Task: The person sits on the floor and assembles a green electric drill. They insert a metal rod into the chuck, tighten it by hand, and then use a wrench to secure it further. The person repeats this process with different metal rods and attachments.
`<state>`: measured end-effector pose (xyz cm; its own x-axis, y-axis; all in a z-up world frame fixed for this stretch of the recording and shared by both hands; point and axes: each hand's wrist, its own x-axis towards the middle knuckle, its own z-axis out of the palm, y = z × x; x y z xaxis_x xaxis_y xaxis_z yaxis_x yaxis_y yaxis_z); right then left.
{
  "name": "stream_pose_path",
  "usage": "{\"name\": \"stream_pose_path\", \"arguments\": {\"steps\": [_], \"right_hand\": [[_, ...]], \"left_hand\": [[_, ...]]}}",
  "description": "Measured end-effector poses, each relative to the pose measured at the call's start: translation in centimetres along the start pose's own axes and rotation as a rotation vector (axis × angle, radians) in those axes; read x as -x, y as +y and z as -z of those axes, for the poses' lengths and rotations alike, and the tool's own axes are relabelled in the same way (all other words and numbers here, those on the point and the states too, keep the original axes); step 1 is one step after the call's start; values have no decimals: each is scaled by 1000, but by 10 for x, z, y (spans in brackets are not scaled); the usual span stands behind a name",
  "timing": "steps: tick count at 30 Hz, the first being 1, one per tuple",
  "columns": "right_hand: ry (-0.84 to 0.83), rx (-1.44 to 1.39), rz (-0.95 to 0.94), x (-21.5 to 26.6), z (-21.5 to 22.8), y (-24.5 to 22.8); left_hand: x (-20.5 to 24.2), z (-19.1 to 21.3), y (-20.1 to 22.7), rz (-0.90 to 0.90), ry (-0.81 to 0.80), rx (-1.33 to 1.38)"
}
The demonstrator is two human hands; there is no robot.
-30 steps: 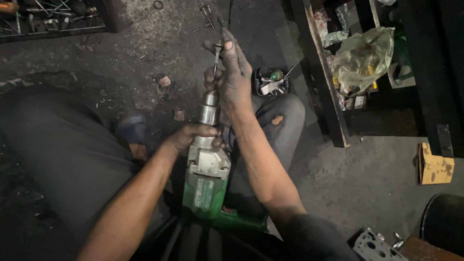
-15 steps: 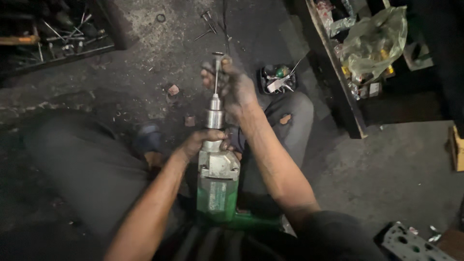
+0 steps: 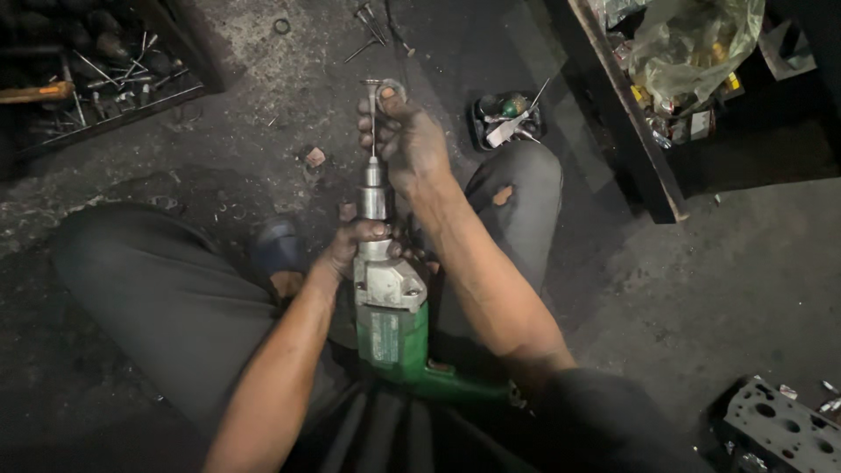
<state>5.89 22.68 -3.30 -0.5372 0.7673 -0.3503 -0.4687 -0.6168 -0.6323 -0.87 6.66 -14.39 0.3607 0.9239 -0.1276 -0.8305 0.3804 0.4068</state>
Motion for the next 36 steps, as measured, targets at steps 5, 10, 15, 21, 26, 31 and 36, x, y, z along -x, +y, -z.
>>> {"name": "stream_pose_path", "arguments": {"steps": [5,10,15,21,26,31,36], "right_hand": [[62,14,-9,5,-9,-4],[70,47,35,12,-19,-3],[137,117,96,13,-23,1],[121,89,79,13,-25,-3],[133,151,118,20,-28,-4],[152,90,24,9,-23,2],[116,136,78,-2,-14,7]], "left_hand": [[2,-8,2,-44,112,-61],[2,-10,3,-83,80,-77],[0,-8,5,-31,135,-61],[-1,-7,6,-118,108,-93],[-1,-3,5,-107,115,-107],[-1,3,2,-38,104,-40],[-1,3,2,-75,134,-75]]}}
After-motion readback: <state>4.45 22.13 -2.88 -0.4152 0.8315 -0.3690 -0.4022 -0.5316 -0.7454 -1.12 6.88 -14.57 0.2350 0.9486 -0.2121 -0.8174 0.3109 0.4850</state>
